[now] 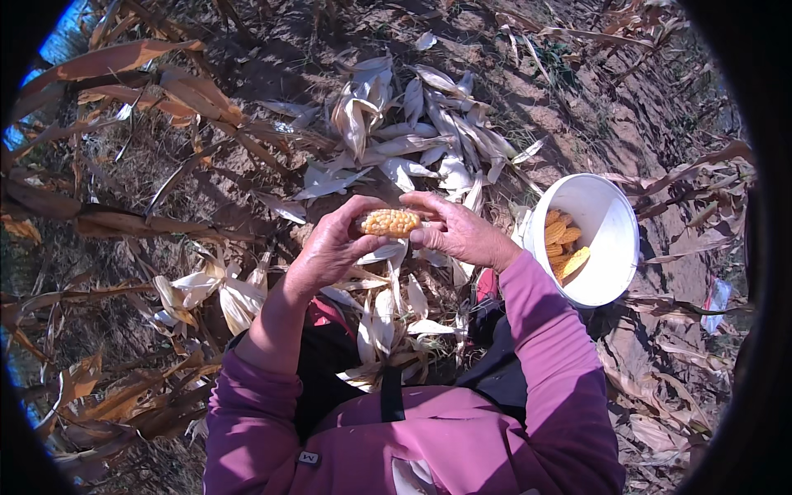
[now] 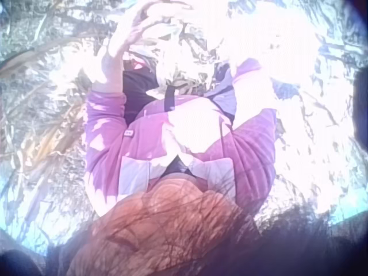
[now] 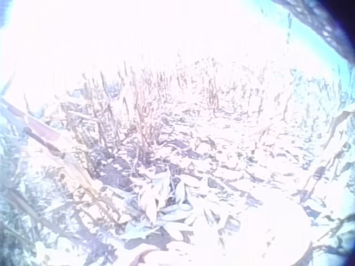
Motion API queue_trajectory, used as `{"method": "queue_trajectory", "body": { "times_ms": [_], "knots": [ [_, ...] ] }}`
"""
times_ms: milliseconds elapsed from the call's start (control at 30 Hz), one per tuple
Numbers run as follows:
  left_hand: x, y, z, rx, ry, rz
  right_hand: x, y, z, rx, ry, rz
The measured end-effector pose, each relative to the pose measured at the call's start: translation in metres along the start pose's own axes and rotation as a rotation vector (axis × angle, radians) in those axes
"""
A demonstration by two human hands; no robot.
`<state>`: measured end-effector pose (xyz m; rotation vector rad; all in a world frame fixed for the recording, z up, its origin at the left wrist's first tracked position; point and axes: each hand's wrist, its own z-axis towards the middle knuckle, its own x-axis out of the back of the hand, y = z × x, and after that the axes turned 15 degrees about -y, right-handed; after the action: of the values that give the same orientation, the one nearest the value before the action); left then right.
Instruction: The person shucks corn cobs by hand in a cornfield, removing the husks and placing the cleaned cobs into a white bucket. The person repeats this process for multiple cobs.
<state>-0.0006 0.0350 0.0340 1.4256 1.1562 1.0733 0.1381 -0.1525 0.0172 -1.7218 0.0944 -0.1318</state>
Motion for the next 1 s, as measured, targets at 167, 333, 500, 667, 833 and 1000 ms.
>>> {"method": "queue_trajectory", "body": {
  "times_ms": [167, 333, 500, 667, 833, 1000],
  "knots": [
    [-0.004, 0.006, 0.004, 0.051, 0.010, -0.052, -0.007, -0.010, 0.000, 0.036, 0.031, -0.140],
    [-0.003, 0.009, 0.004, -0.026, 0.048, 0.224, -0.006, -0.015, -0.002, 0.006, 0.072, -0.230],
    [-0.004, 0.007, 0.005, -0.069, 0.086, 0.269, -0.006, -0.018, -0.004, 0.019, 0.083, -0.316],
    [-0.007, -0.002, 0.007, -0.128, 0.141, 0.144, -0.010, -0.019, -0.002, 0.078, 0.154, -0.328],
    [-0.013, -0.005, 0.010, -0.177, 0.150, -0.185, -0.013, -0.015, 0.000, 0.088, 0.169, -0.332],
    [-0.018, -0.009, 0.010, -0.210, 0.219, -0.227, -0.015, -0.014, 0.002, 0.086, 0.177, -0.376]
  ]
}}
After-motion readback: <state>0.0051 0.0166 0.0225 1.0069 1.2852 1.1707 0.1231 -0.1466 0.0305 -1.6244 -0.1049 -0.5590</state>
